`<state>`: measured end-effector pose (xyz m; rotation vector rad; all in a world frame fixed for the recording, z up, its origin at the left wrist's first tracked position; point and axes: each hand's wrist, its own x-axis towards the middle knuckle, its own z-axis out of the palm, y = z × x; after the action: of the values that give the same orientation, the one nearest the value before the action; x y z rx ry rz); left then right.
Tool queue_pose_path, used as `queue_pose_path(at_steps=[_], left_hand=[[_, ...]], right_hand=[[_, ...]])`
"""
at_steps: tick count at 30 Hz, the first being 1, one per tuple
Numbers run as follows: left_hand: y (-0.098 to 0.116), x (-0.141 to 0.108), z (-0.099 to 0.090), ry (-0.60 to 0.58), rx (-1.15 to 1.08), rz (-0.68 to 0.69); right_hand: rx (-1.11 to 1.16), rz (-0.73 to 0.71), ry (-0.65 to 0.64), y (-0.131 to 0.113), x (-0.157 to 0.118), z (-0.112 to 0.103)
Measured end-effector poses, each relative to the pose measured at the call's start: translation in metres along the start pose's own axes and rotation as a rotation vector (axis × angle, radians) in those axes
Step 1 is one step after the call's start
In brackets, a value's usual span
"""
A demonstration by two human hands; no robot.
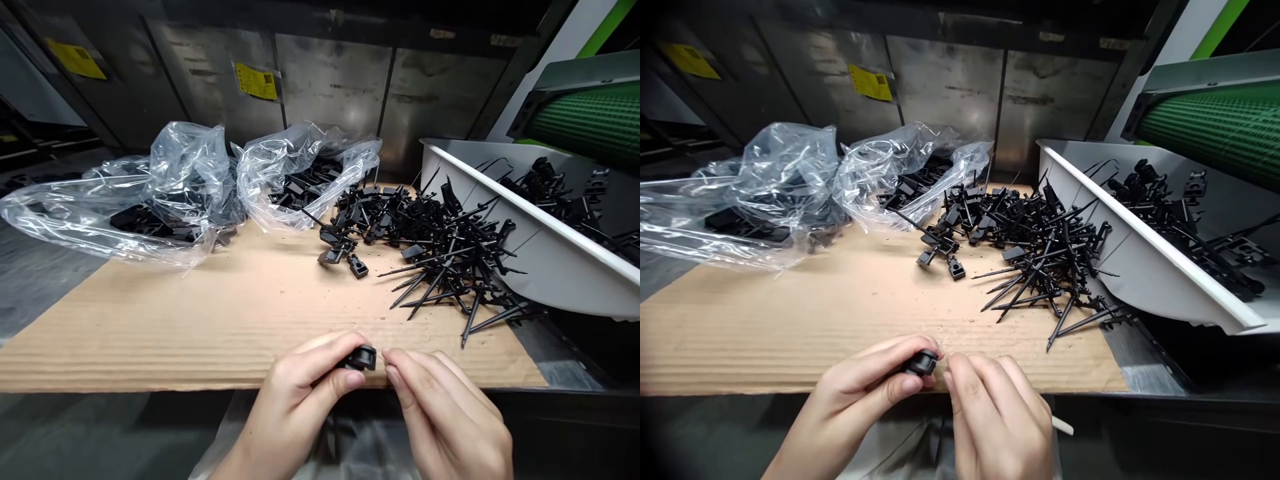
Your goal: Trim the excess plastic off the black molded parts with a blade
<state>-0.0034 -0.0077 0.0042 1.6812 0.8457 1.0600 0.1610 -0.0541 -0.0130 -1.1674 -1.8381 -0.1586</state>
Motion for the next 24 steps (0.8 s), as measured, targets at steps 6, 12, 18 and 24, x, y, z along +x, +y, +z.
queue_pose_path(at_steps=[6, 12, 18, 24], left_hand=[[0.0, 0.0012, -0.0012, -0.064, -0.005, 0.002], [-0.0008, 0.0011, -0.0028, -0.078, -0.01, -0.021], [0.0002, 0.0007, -0.0017, -0.058, 0.0, -0.009], [-0.0017, -0.0018, -0.0027, -0.066, 0.009, 0.003]], right_hand=[[0.014, 0.017, -0.034, 0.0006, 0.0027, 0.0008], [0.024, 0.027, 0.005, -0.0013, 0.0052, 0.0015], [0.042, 0.049, -0.001, -0.0018, 0.0035, 0.0033], [0.036, 0.027, -0.049, 0.0003, 0.0004, 0.0008]])
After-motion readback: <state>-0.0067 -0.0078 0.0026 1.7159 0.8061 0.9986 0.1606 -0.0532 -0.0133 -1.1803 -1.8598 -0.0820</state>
